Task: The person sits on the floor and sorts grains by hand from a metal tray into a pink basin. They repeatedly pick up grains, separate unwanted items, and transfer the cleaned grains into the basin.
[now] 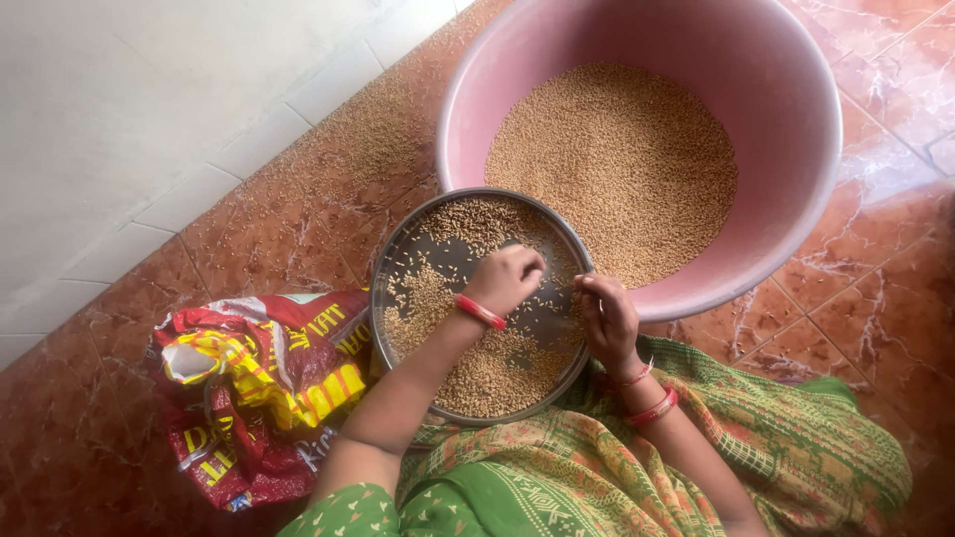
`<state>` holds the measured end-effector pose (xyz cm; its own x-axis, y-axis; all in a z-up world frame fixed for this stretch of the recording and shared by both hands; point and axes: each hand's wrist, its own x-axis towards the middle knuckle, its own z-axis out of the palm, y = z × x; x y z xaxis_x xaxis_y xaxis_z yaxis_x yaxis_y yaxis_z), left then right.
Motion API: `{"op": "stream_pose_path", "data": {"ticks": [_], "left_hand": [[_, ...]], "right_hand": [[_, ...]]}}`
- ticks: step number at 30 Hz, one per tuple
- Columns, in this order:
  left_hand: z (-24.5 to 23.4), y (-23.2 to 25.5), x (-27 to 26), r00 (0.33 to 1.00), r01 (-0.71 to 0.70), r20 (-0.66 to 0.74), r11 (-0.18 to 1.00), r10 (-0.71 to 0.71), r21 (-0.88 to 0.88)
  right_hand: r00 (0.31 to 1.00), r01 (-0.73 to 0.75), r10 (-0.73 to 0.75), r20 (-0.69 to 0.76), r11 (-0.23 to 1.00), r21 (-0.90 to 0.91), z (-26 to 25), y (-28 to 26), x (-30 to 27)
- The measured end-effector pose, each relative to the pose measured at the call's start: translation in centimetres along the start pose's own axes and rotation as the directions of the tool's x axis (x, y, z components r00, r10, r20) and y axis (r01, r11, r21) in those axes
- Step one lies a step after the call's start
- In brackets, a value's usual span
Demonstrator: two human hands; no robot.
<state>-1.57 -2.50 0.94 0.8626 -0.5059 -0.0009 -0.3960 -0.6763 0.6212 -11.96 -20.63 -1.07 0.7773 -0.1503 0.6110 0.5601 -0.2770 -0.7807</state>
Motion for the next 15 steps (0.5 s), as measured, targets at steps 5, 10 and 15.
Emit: {"op": "stream_pose_path", "data": {"ticks": [5, 10, 15], "left_hand": [[1.2, 2.3, -0.6, 1.0, -0.024, 0.007, 0.979, 0.023, 0.203], [1.6, 3.1, -0.9, 0.997, -0.07, 0.046, 0.938, 0.058, 0.34], [0.0, 1.7, 1.2, 0.987, 0.095, 0.125, 0.995, -0.096, 0.019]], "right_hand": [[1.0, -0.02, 0.02, 0.012, 0.999, 0.037, 0.0, 0.3, -0.1], [1.0, -0.009, 0.009, -0.003, 1.0, 0.0, 0.0, 0.1, 0.0], [0.999, 0.039, -0.039, 0.0, 0.999, -0.001, 0.1, 0.2, 0.3]]}}
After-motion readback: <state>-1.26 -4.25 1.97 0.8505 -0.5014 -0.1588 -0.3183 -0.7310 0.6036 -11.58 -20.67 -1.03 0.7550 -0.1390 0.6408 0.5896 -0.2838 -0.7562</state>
